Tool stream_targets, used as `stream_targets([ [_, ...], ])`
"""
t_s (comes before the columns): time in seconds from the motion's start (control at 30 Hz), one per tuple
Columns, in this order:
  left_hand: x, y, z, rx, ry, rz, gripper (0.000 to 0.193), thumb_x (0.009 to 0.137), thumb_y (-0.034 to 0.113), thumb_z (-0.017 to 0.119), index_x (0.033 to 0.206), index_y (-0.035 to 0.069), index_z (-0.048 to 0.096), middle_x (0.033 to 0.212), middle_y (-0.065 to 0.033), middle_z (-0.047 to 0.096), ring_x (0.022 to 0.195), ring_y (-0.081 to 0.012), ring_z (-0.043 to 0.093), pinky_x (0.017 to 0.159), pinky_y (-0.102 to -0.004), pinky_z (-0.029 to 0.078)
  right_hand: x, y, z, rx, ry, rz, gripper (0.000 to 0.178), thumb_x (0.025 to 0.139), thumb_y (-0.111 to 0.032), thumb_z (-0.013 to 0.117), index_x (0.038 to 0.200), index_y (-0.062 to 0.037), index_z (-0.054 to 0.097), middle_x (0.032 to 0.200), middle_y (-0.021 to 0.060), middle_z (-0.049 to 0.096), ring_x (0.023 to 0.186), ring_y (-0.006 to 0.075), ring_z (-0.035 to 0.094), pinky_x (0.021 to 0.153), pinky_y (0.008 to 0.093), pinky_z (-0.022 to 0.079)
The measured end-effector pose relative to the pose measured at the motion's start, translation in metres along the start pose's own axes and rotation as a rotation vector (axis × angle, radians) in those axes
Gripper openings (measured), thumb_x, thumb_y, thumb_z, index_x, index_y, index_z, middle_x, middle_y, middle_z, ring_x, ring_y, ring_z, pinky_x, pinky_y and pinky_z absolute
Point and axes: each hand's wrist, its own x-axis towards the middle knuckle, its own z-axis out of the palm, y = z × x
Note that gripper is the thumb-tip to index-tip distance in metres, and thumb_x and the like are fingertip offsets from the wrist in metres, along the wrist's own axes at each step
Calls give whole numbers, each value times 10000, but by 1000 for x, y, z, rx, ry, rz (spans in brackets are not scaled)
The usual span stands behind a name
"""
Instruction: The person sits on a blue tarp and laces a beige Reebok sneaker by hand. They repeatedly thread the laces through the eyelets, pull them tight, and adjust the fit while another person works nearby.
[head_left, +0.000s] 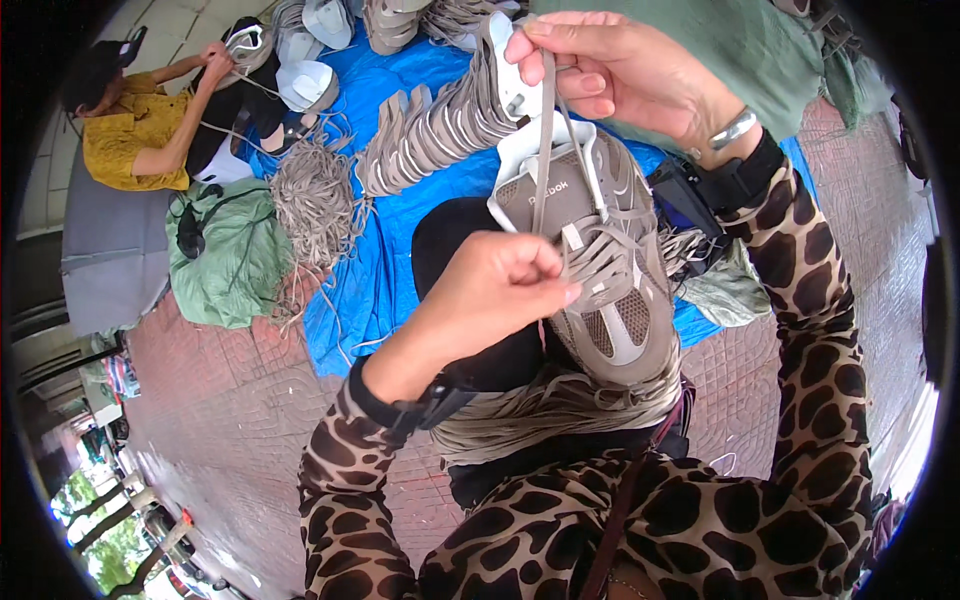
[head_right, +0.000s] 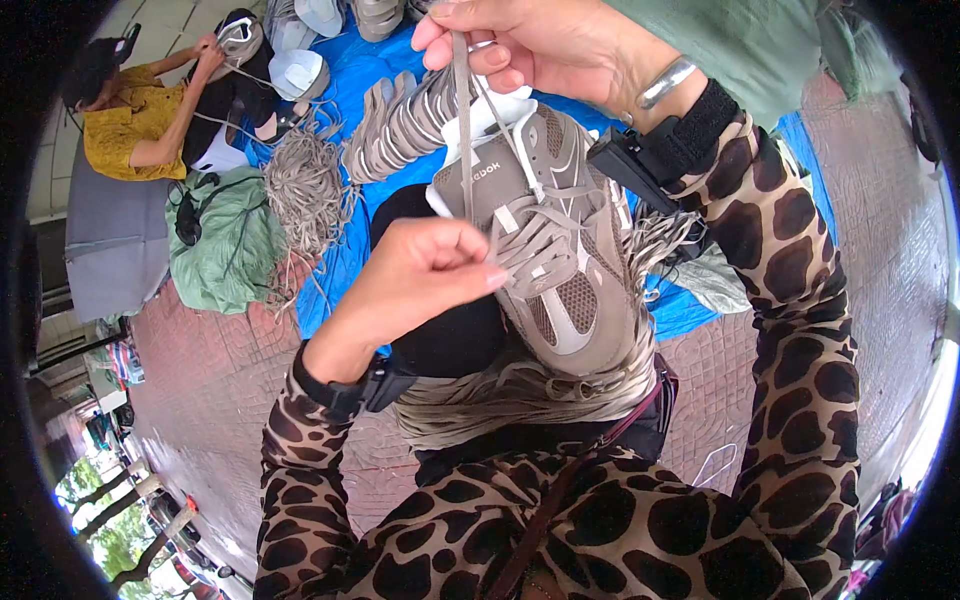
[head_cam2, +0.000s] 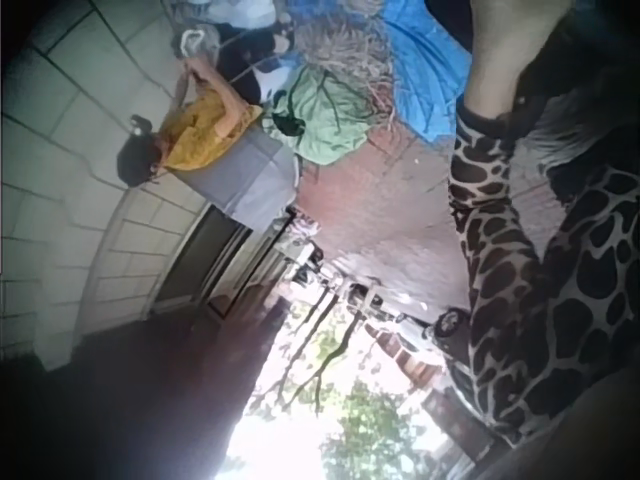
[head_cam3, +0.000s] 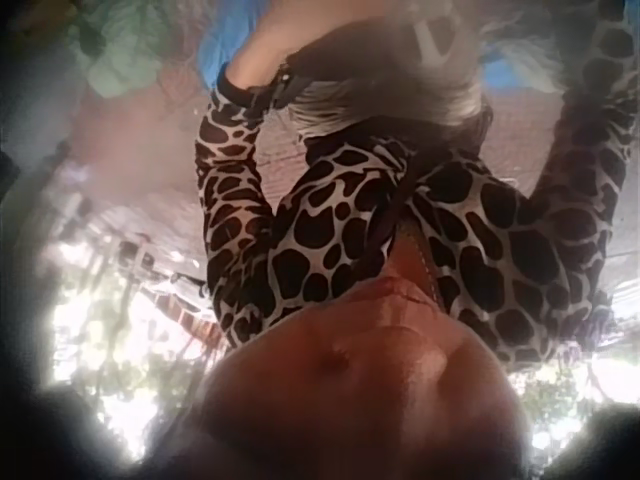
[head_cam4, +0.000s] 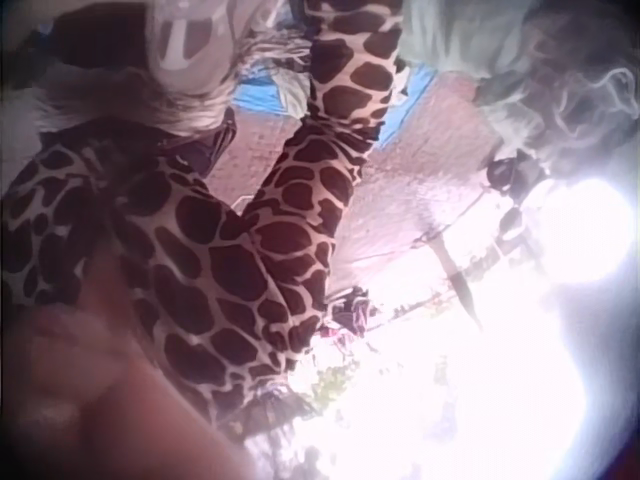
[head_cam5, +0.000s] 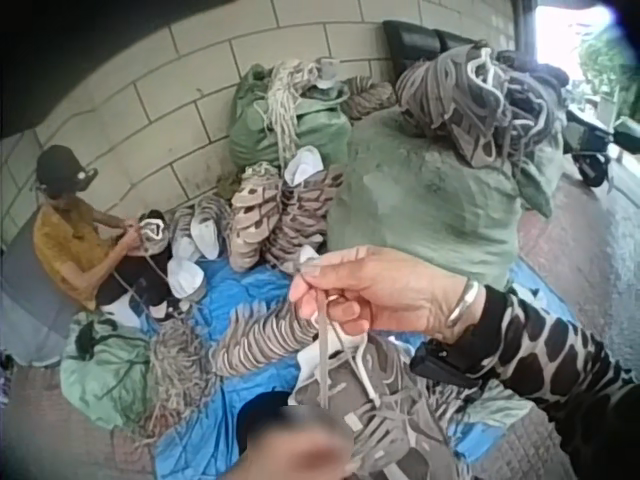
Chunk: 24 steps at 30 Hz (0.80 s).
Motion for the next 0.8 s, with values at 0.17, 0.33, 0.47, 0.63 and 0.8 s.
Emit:
stream_targets([
  [0.17, -36, 4, -25, 430, 85, -42, 83, 861, 64, 738, 927, 35, 697, 638, 50, 546, 547, -13, 429, 484, -216, 327, 0, -6, -13, -174, 127, -7, 248, 1045, -213, 488, 1042, -6, 625, 890, 55, 670, 619, 79, 582, 507, 211, 486],
  [0.33, -37, -6, -20, 563, 297, 310, 149, 825, 61, 754, 967, 49, 714, 757, -43, 596, 568, -107, 553, 506, -264, 425, 12, -5, -24, -199, 150, -17, 250, 1048, -215, 477, 1014, -7, 612, 894, 74, 673, 707, 140, 662, 666, 282, 584],
  [0.47, -8, 7, -3, 759, 464, 614, 195, 815, 71, 747, 1005, 46, 711, 900, -69, 594, 811, -200, 601, 719, -321, 476, 16, -8, -25, -239, 134, -92, 251, 1050, -210, 468, 1010, -8, 612, 898, 84, 678, 753, 153, 666, 722, 303, 585],
  [0.63, 25, 23, 13, 852, 485, 668, 208, 818, 182, 725, 992, 90, 660, 949, -96, 579, 907, -295, 576, 778, -416, 433, 18, -13, -31, -275, 100, -180, 254, 1053, -201, 461, 996, -14, 622, 905, 70, 671, 782, 135, 641, 755, 275, 551],
  [0.8, 40, 19, -14, 533, 618, 427, 228, 893, 189, 682, 1016, 8, 621, 948, -147, 625, 875, -298, 613, 778, -391, 473, 41, -21, -50, -884, 131, -789, 254, 1038, -197, 495, 917, -16, 626, 850, 12, 609, 795, 87, 560, 761, 236, 462],
])
